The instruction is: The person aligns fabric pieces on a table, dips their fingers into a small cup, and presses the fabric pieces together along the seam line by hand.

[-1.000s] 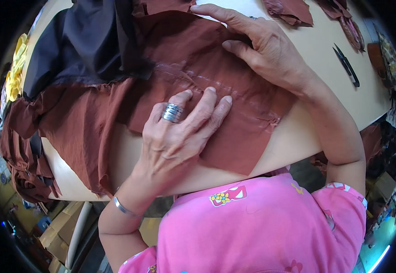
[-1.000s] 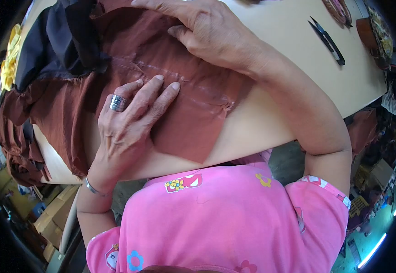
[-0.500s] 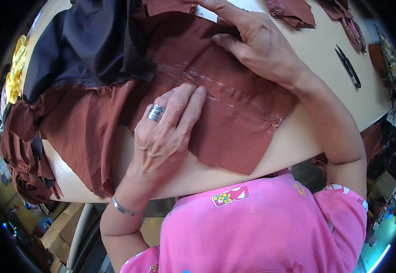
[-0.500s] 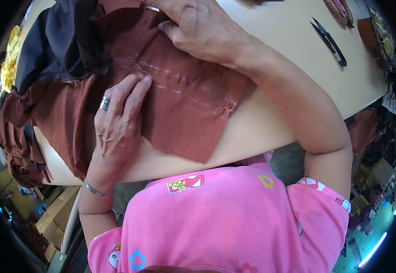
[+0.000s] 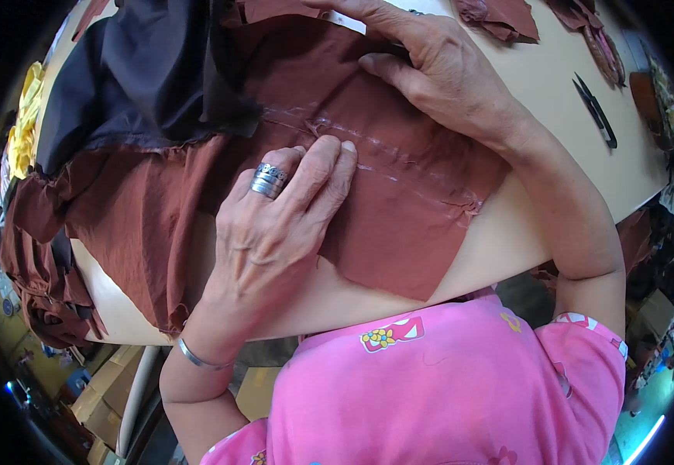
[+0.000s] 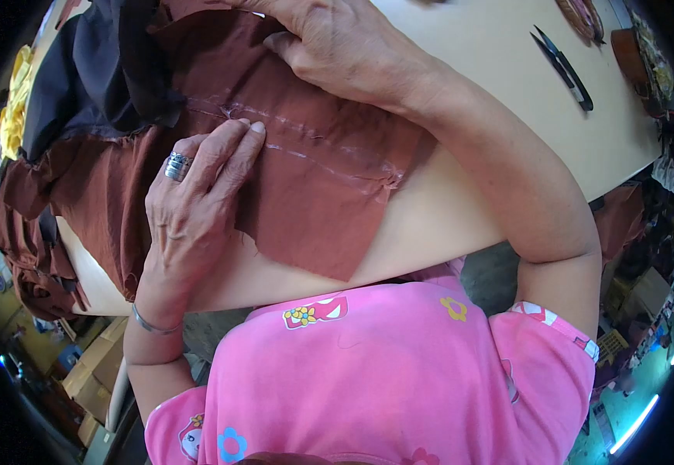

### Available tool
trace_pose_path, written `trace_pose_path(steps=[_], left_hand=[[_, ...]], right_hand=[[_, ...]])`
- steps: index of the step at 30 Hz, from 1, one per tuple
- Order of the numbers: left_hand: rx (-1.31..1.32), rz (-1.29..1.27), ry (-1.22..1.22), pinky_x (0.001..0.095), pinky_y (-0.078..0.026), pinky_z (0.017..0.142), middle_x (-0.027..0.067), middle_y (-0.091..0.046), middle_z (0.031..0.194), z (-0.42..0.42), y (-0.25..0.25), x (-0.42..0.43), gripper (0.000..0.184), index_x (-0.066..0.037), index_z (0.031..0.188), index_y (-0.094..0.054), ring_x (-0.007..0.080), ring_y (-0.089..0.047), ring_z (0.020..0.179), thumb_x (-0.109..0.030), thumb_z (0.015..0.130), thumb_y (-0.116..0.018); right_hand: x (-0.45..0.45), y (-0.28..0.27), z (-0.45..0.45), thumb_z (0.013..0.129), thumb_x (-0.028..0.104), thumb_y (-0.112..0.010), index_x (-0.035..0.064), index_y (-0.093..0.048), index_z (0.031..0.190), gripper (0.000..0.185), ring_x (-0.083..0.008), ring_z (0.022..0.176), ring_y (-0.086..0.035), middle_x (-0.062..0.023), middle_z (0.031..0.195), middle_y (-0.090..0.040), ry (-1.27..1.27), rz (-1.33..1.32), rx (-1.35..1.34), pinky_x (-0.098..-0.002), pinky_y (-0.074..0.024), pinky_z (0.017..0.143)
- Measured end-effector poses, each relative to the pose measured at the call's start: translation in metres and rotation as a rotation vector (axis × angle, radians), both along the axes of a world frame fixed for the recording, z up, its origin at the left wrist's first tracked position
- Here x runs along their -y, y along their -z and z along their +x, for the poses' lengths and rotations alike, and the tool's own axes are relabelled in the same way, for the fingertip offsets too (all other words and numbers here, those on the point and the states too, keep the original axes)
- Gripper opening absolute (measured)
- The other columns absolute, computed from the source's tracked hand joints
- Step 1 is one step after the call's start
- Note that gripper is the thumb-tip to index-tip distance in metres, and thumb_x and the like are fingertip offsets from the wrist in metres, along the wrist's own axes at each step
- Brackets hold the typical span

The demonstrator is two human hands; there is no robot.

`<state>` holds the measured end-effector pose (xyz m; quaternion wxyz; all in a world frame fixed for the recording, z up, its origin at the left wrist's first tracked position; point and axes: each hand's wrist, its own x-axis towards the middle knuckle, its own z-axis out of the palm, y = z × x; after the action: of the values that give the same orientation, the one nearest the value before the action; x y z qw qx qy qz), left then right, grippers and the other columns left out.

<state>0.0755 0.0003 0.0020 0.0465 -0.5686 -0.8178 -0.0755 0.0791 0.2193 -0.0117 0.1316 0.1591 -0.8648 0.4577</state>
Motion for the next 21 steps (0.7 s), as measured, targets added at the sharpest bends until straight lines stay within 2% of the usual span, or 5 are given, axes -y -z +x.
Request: trace_pose_path(steps=[4, 7, 13, 17, 21], left_hand=[[-0.082, -0.058, -0.002, 0.0308, -0.049, 0.071, 0.0038, -0.052, 0.116, 0.005, 0.000, 0.000, 0.058, -0.023, 0.119, -0.058, 0.0230, -0.056, 0.092, -0.002, 0.065, -0.055], [-0.121, -0.089, -0.028, 0.0301, -0.048, 0.072, 0.0046, -0.051, 0.115, 0.013, 0.000, -0.004, 0.057, -0.030, 0.122, -0.056, 0.0230, -0.055, 0.093, -0.008, 0.069, -0.053], [-0.226, -0.031, -0.027, 0.0260, -0.047, 0.067, 0.0059, -0.053, 0.112, 0.015, 0.008, -0.004, 0.047, -0.029, 0.119, -0.055, 0.0219, -0.056, 0.092, -0.014, 0.075, -0.049], [-0.224, -0.035, -0.022, 0.0265, -0.048, 0.069, 0.0068, -0.054, 0.115, 0.015, 0.008, -0.001, 0.044, -0.025, 0.117, -0.056, 0.0223, -0.057, 0.095, -0.015, 0.074, -0.052], [-0.208, -0.045, -0.007, 0.0280, -0.047, 0.071, 0.0074, -0.053, 0.115, 0.014, 0.006, -0.002, 0.044, -0.020, 0.117, -0.057, 0.0231, -0.056, 0.097, -0.015, 0.073, -0.053]], right_hand=[[-0.001, 0.011, -0.004, 0.073, -0.012, -0.052, 0.0088, -0.041, 0.133, 0.064, -0.0316, 0.083, -0.062, -0.0206, 0.101, -0.062, -0.006, -0.010, -0.106, -0.0355, -0.0486, 0.076], [-0.007, 0.005, -0.004, 0.075, -0.005, -0.057, 0.0083, -0.035, 0.136, 0.067, -0.0344, 0.086, -0.059, -0.0222, 0.099, -0.060, -0.059, 0.076, 0.025, -0.0393, -0.0459, 0.079], [0.001, -0.020, 0.018, 0.072, 0.025, -0.070, 0.0104, -0.005, 0.145, 0.099, -0.0417, 0.102, -0.047, -0.0258, 0.113, -0.048, -0.036, 0.448, 0.215, -0.0470, -0.0335, 0.093], [0.006, -0.005, 0.023, 0.061, 0.022, -0.077, 0.0149, -0.023, 0.142, 0.098, -0.0342, 0.108, -0.049, -0.0166, 0.122, -0.049, 0.059, 0.406, 0.039, -0.0411, -0.0388, 0.093], [0.002, -0.003, 0.028, 0.058, 0.019, -0.078, 0.0158, -0.023, 0.142, 0.100, -0.0337, 0.110, -0.048, -0.0161, 0.123, -0.048, 0.022, 0.384, -0.002, -0.0422, -0.0390, 0.093]])
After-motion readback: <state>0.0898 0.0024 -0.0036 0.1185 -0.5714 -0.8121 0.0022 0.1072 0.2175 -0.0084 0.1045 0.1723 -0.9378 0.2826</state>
